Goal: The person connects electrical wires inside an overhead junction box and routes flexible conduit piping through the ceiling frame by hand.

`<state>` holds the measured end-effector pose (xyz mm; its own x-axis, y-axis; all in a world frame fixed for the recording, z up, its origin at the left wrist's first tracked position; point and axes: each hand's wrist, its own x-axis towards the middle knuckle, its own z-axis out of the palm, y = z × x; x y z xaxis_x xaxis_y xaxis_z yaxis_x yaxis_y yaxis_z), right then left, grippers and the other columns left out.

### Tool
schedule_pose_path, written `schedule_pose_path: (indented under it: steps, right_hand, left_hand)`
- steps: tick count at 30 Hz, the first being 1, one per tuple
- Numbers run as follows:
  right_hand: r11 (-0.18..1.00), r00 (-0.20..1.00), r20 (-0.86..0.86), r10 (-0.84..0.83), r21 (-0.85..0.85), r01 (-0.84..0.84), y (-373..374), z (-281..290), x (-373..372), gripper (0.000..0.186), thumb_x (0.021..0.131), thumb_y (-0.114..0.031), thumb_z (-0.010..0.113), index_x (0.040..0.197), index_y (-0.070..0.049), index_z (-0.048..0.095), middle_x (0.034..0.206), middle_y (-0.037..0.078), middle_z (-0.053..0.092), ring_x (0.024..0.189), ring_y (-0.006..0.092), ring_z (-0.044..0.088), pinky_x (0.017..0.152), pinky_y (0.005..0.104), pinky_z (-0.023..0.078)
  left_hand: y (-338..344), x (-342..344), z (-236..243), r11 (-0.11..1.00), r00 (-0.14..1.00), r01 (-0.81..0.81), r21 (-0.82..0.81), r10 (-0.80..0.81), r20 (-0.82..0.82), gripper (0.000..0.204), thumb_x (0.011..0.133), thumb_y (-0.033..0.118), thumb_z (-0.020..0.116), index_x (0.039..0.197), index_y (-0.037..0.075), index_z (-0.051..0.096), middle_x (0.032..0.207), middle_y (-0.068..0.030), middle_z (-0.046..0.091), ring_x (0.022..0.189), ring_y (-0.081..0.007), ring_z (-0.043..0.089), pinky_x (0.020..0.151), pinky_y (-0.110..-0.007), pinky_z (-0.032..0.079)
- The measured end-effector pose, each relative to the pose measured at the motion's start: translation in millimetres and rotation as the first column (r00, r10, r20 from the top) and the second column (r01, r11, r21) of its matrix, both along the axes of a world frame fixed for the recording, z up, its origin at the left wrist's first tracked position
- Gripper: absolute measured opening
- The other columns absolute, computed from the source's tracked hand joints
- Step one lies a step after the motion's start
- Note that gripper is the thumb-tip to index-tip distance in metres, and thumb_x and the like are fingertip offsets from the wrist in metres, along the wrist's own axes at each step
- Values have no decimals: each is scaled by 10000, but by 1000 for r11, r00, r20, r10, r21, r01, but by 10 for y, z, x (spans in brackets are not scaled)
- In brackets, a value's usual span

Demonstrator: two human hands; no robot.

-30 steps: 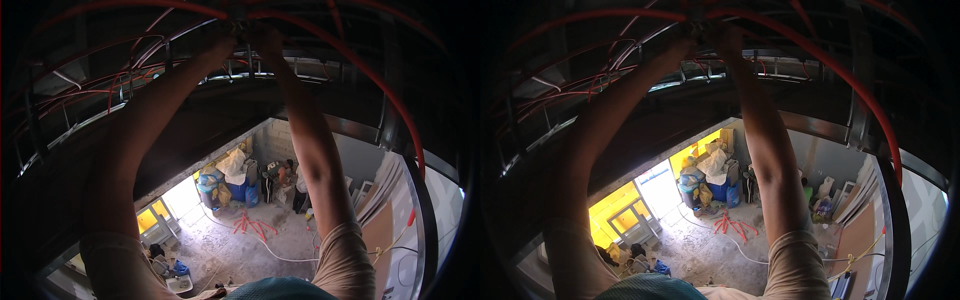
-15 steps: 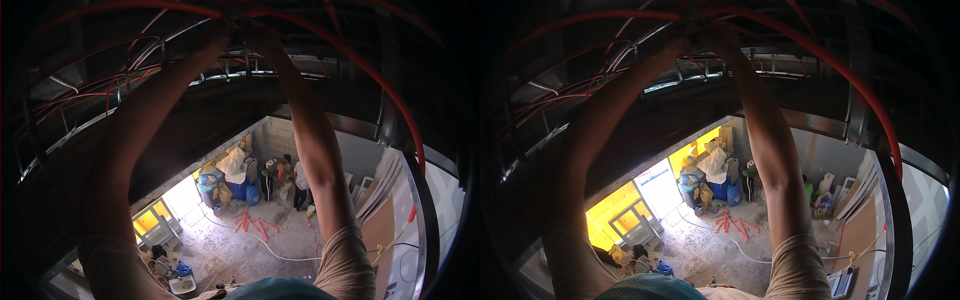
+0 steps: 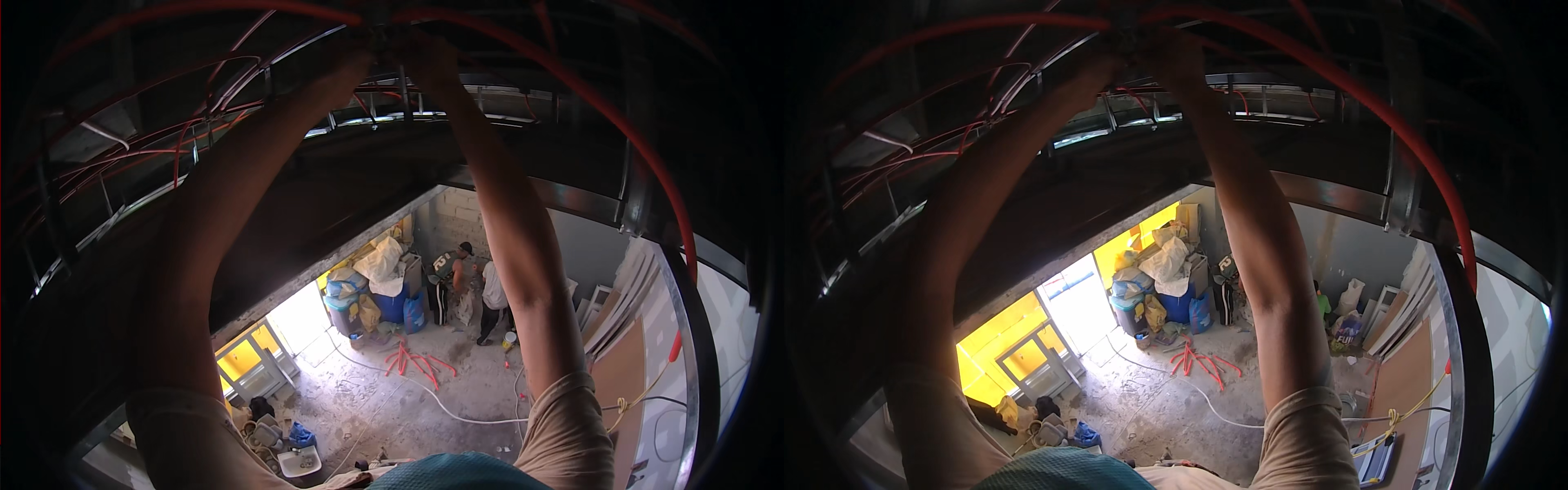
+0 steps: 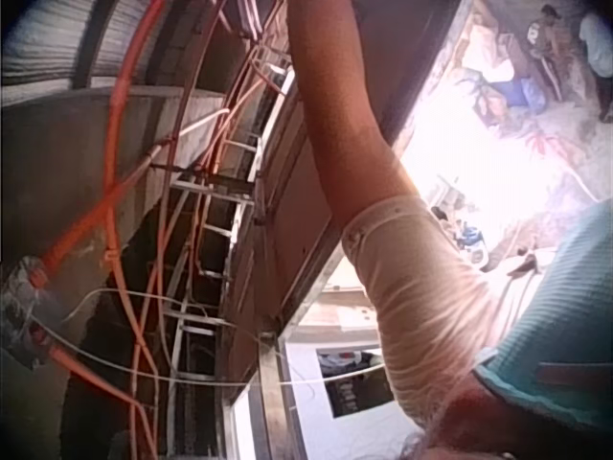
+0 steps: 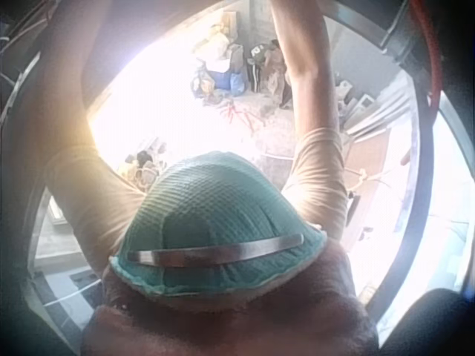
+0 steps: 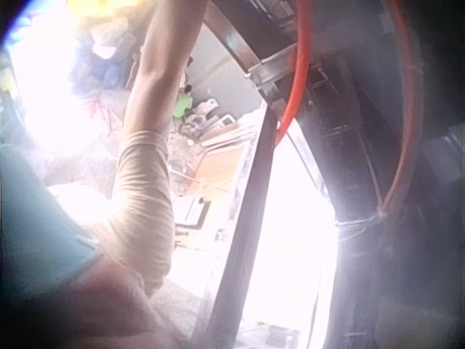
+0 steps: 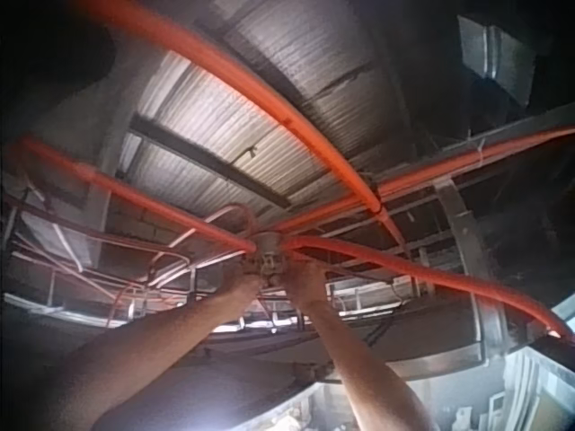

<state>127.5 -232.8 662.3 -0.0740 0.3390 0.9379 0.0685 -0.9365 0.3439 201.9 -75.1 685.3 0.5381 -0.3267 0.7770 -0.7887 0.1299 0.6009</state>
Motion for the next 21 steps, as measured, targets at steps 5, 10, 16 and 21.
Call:
schedule_pose_path:
  steps: [5,10,16,21]
  right_hand:
    - [691,691,-113,714,273,-669,15,-74,200,185,834,-183,686,988,-84,662,893,51,694,831,148,670,762,283,531]
    - [-188,-253,-75,965,476,-859,-358,-61,632,171,819,-37,681,984,-35,635,885,29,669,851,116,640,787,276,533]
    - [32,-18,-116,993,417,-908,-191,-134,480,203,829,12,654,1024,-17,602,923,78,641,859,166,623,802,315,537]
    - [-515,-648,-61,759,554,-655,-221,-186,401,129,872,-38,612,998,-11,607,922,112,645,868,214,629,789,335,530]
  left_hand:
    - [164,3,6,999,999,36,5,-36,31,327,776,168,686,1080,77,604,922,-34,609,764,-147,587,696,-306,495]
    - [129,-370,35,965,978,210,158,-206,-41,325,788,136,677,1101,84,604,942,-40,618,778,-153,612,682,-326,532]
    - [336,-552,-72,953,965,233,194,-252,78,280,819,160,678,1081,80,618,869,-34,623,737,-142,614,702,-335,556]
    - [211,-577,-11,980,992,79,185,-96,86,248,826,134,656,1056,57,606,793,-35,610,682,-129,603,645,-309,546]
